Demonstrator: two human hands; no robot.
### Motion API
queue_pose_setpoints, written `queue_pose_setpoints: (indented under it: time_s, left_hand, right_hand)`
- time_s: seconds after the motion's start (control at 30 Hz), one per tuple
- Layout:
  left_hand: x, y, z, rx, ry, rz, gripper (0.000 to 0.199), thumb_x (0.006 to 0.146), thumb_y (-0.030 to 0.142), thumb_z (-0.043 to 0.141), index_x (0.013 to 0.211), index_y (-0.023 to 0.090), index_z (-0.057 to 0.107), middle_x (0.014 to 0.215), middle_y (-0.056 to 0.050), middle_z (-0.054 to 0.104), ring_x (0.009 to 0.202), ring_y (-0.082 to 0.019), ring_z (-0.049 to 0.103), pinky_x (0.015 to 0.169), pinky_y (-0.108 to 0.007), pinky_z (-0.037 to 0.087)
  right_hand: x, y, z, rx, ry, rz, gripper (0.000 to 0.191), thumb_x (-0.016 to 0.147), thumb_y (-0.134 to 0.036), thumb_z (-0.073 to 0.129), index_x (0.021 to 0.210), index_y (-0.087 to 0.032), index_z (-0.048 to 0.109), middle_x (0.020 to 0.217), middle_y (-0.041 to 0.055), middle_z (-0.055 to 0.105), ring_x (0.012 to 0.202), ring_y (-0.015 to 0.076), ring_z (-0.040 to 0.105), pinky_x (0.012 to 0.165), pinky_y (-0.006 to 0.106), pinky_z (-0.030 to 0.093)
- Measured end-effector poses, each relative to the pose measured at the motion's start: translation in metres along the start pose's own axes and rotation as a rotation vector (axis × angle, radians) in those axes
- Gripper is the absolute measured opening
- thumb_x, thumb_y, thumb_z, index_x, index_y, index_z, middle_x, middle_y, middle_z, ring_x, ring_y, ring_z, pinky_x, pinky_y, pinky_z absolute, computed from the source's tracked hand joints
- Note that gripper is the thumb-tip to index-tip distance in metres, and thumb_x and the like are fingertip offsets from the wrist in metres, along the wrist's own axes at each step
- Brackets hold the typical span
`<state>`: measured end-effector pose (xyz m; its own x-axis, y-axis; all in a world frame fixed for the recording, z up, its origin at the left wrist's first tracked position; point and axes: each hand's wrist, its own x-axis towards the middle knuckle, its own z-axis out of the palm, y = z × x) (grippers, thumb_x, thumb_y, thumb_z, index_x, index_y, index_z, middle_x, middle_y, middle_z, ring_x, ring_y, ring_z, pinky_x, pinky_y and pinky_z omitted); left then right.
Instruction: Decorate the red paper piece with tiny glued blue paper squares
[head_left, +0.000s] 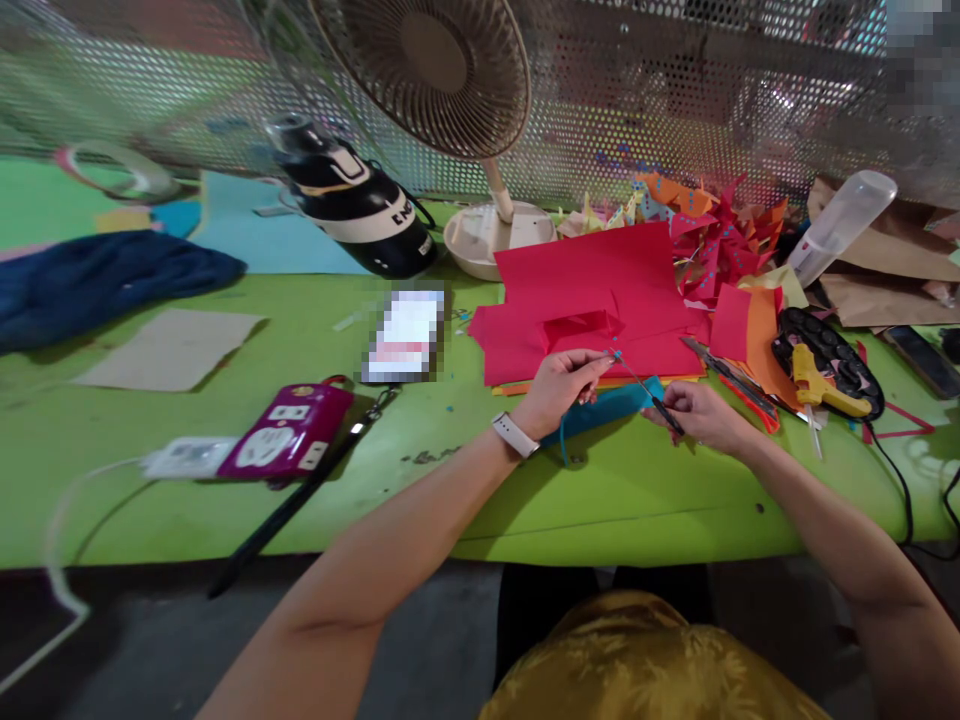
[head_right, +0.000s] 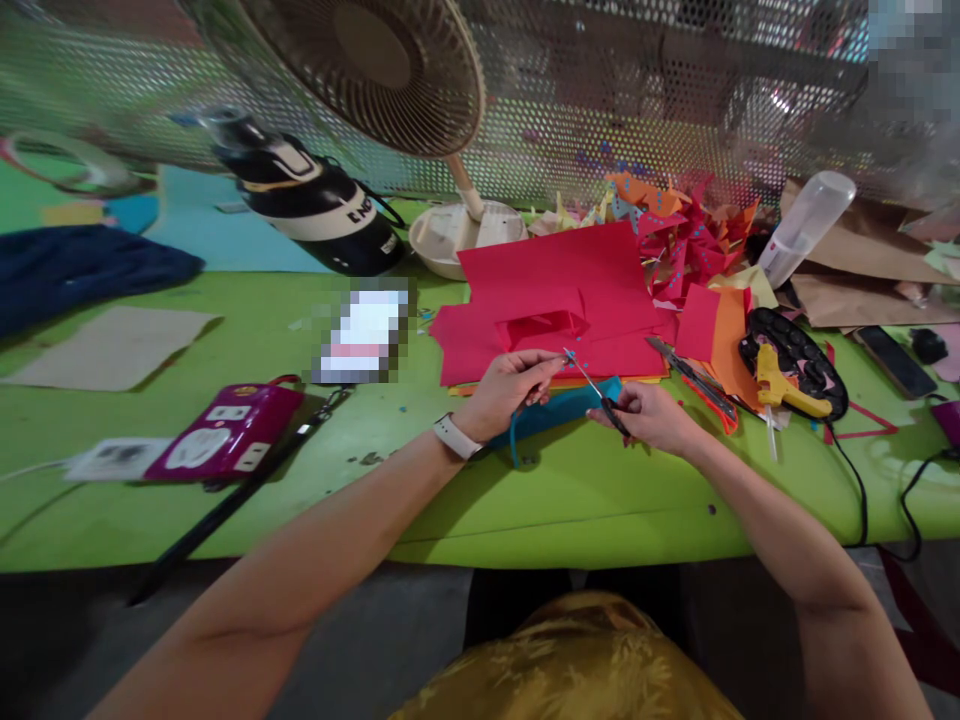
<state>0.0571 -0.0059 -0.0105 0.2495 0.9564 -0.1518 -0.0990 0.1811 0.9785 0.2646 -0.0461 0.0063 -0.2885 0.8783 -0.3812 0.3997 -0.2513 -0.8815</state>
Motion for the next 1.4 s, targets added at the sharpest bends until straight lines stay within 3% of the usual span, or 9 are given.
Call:
queue_pose_setpoints:
  time_s: [1.0,1.4]
  left_hand:
    - [0.0027,0.0004,-0.0045,0.029,-0.011,-0.017,0.02,0.072,0.035,0.072,0.075,0.016,0.066,0.044,0.009,0.041,0.036,-0.004,0.033,0.039,-0.018,0.029]
    - [0.0036,0.0012,-0.0053,-0.012,0.038,0.038,0.02,0.072,0.034,0.071,0.078,0.016,0.067,0.046,0.007,0.048,0.038,-0.004,0.038,0.04,-0.019,0.031]
  right_hand:
    - [0.0025,0.0024,-0.0004,0.019,0.034,0.013,0.047,0.06,-0.055,0.077,0.065,-0.02,0.046,0.044,-0.0059,0.054,0.039,0.0084,0.052,0.036,0.018,0.035]
    - [0.0004,0.0003,-0.0012,0.036,0.004,0.006,0.047,0.061,-0.056,0.076,0.066,-0.02,0.046,0.045,-0.0061,0.053,0.04,0.0083,0.052,0.038,0.019,0.036]
